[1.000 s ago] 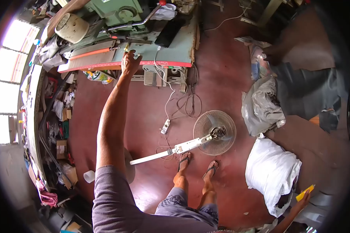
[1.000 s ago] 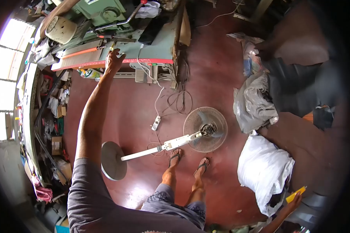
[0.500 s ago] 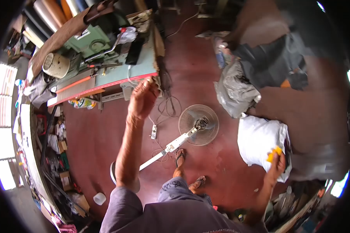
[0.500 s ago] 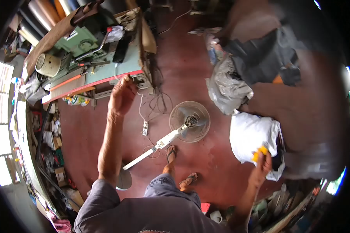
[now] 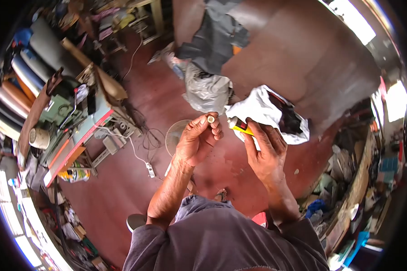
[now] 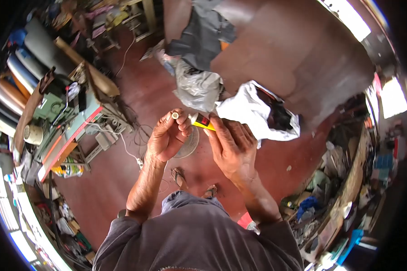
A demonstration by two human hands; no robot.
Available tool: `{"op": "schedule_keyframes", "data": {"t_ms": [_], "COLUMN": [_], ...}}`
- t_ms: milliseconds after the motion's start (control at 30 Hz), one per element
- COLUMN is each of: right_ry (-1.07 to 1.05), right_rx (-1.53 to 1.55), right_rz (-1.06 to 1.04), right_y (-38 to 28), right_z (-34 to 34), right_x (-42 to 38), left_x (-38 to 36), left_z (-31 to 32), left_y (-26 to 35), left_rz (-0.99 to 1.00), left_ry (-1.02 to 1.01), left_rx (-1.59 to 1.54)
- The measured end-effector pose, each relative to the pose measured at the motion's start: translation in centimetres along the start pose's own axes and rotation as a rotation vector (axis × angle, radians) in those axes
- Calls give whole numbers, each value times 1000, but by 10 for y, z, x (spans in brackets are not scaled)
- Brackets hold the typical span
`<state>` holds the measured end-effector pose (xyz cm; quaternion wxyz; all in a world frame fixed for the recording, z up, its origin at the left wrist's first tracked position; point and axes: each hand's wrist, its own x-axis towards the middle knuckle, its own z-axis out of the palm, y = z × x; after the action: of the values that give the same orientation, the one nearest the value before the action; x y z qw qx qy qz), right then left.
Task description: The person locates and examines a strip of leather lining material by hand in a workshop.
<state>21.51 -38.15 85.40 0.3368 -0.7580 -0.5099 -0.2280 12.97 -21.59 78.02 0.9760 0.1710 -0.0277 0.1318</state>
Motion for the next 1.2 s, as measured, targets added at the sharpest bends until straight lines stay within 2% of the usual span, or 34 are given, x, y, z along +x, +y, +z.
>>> {"op": "schedule_keyframes", "data": {"t_ms": [200,433,633,733,833,1000,1100,1200], "right_ry": [61,114,160,175,173,181,187,311], "right_rx": [-140,-253,-382,-471,-567,-704,-657,-156], "right_rz": [8,77,163,205,227,260,398,823], "right_y": [36,73,96,110,123,161,189,218], "right_z": [-97,-191,-256,-281,-306,-337,-349,-360], "right_x": [-62,-139,-189,-212,-232,-261,-271,-272], "left_x": [3,3,11,25,39,69,93,122], "left_z": [67,118,156,164,178,192,195,204], "left_y": [-106,-216,-294,-327,-362,-423,-460,-500], "left_rz": [-91,-88,-52,-41,-100,-264,-299,-330], "left_ry": [27,26,-124,-218,-270,-323,-381,-419], "left_rx": [150,285,494,707,798,781,793,784]}}
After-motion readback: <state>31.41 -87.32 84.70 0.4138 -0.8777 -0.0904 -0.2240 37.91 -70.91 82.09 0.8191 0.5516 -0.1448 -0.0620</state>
